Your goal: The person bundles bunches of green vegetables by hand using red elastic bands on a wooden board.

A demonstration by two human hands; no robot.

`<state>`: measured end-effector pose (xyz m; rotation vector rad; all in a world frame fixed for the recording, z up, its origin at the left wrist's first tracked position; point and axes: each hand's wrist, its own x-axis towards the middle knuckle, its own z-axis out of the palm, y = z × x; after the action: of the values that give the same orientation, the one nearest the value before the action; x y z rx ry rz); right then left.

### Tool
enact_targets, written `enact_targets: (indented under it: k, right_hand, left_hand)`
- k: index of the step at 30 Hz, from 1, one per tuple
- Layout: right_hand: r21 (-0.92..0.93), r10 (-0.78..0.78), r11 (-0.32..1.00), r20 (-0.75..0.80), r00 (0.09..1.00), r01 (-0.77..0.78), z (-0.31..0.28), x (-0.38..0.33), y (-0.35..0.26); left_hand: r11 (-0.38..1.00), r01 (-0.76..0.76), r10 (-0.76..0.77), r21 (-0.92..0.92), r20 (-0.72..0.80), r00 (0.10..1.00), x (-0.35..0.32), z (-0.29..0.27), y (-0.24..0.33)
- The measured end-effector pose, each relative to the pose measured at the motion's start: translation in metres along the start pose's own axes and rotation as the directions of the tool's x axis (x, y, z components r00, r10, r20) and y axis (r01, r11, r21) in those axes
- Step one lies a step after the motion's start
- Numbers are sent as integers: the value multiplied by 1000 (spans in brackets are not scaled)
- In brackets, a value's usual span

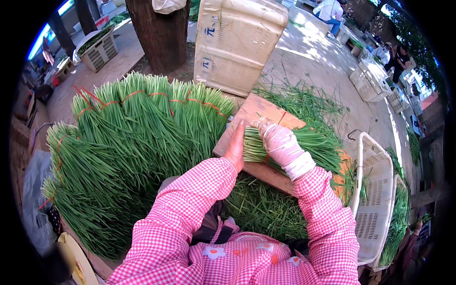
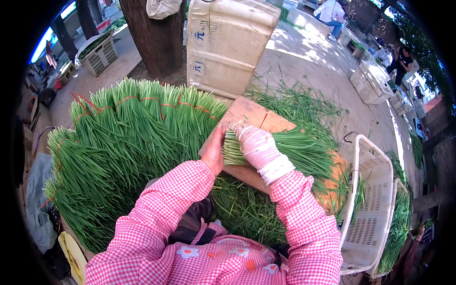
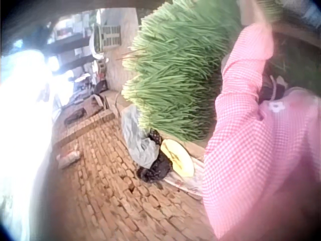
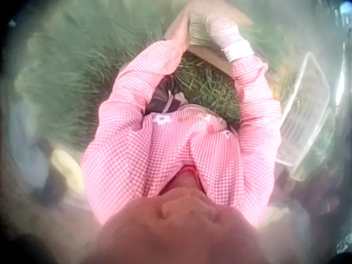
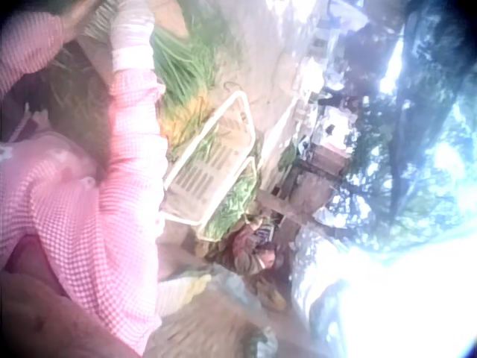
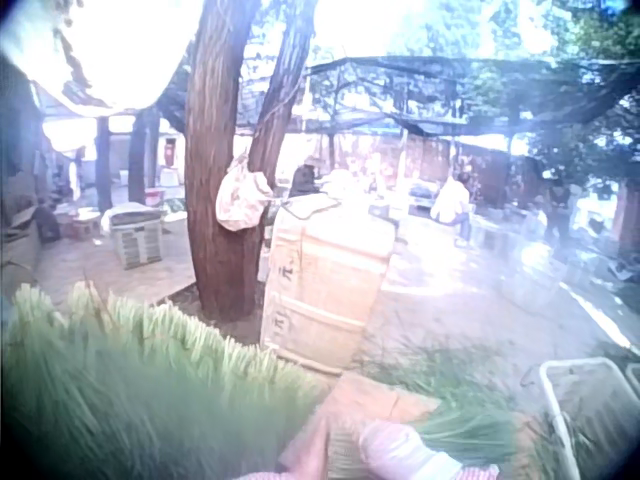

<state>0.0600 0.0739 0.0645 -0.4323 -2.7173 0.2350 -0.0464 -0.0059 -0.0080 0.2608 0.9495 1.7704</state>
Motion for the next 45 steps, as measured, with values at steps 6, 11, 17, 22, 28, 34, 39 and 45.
enact_targets:
  k: [6, 11, 17, 22, 28, 34, 39, 45]
  right_hand:
    - [-445, 332, 872, 227, 916, -206, -18, -13, 32]
    - [-292, 299, 923, 132, 945, -251, -15, -52, 46]
    - [-207, 370, 915, 83, 925, -347, -23, -73, 35]
    - [-150, 427, 901, 136, 894, -407, -48, -87, 14]
    - [909, 618, 35, 307, 724, -415, -18, -83, -4]
    - [669, 586, -719, 435, 684, 191, 13, -98, 21]
    - [764, 462, -645, 418, 782, -28, 13, -111, -16]
    - [947, 426, -107, 319, 847, -302, 29, -143, -46]
  left_hand:
    - [986, -45, 69, 161, -146, 987, 7, -4, -12]
    - [919, -93, 140, 382, -98, 985, 7, -25, -23]
    - [799, -81, 135, 596, -47, 990, 7, -39, -26]
    - [-134, -536, 397, 834, 541, 742, -26, 24, 29]
    - [-273, -602, -136, 751, 589, 796, -19, 51, 14]
    - [-481, -590, -213, 648, 567, 796, -26, 47, -7]
    - [-435, -570, -151, 697, 567, 810, -15, 39, -16]
    - [-487, -571, -47, 661, 633, 773, -8, 21, -28]
